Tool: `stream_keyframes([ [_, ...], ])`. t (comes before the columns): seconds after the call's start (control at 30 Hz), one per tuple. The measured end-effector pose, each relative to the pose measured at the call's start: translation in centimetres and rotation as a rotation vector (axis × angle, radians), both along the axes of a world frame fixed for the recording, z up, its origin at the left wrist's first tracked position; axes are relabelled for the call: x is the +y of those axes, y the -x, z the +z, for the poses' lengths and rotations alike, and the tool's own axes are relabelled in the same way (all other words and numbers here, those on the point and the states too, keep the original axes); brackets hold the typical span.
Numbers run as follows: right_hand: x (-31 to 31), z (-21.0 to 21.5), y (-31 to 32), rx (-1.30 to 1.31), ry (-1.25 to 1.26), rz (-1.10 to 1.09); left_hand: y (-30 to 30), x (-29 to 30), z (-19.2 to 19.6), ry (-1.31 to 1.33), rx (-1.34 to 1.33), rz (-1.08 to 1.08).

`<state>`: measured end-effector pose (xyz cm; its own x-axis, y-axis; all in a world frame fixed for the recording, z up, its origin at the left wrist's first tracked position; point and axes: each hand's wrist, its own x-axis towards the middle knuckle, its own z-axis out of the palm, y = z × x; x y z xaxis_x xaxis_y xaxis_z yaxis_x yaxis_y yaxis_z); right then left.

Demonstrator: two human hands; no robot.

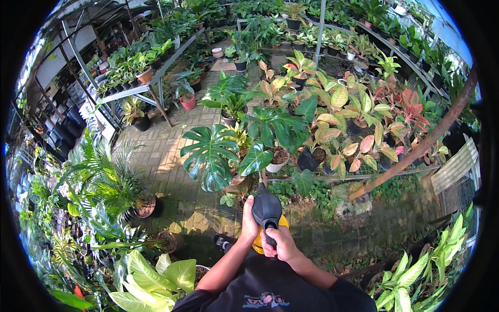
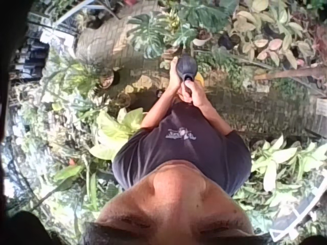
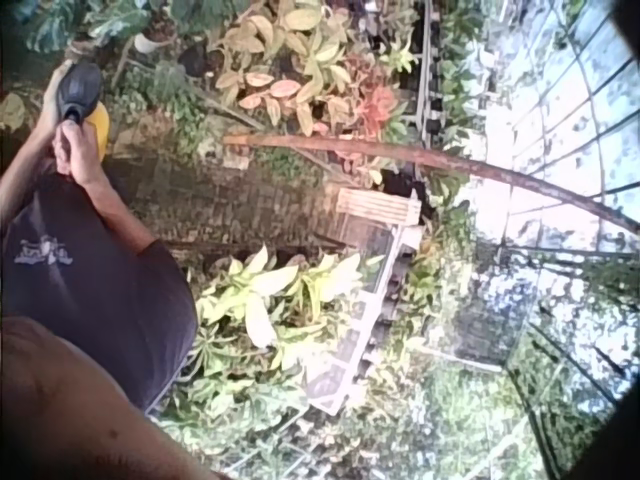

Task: The person uses a handheld pressure sprayer to mist water onto various potted plants in a greenhouse. They move between different plant groupings, directing the spray at leaves and soil surfaces.

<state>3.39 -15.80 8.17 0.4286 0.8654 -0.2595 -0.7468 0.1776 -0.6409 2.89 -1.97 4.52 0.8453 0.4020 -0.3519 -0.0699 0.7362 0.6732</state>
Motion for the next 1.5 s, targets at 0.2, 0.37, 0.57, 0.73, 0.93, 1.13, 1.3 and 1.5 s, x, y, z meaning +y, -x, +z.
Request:
stream_keyframes([
  [0.2, 1.0, -0.2, 0.0, 0.011, 0.054, 0.005, 0.1, 1.2, -2.3, -0.121, 0.020, -0.006],
  [0.37, 3.0, 0.1, -0.2, 0.020, 0.061, -0.014, -0.4, 3.2, -3.8, -0.115, 0.036, 0.012],
  [0.57, 6.1, 1.2, 0.1, 0.052, 0.072, -0.053, 0.1, 6.6, -3.7, -0.155, 0.020, -0.059],
  [0.73, 8.9, 2.0, 0.8, 0.037, 0.084, -0.085, 0.2, 9.4, -2.2, -0.248, 0.044, -0.060],
  [0.93, 11.3, 3.2, 0.5, 0.056, 0.055, -0.099, 0.0, 12.5, 1.9, -0.693, 0.004, -0.047],
  [1.13, 13.1, 4.1, -0.1, 0.000, 0.069, -0.115, -0.4, 15.0, 5.0, -0.945, -0.112, 0.061],
  [1.3, 14.4, 3.6, -0.1, 0.022, 0.055, -0.115, -0.7, 16.7, 6.6, -1.222, -0.291, 0.046],
  [1.5, 14.7, 3.1, -0.2, 0.045, 0.002, -0.139, -2.8, 20.4, 10.9, -1.668, -0.772, -0.342],
])
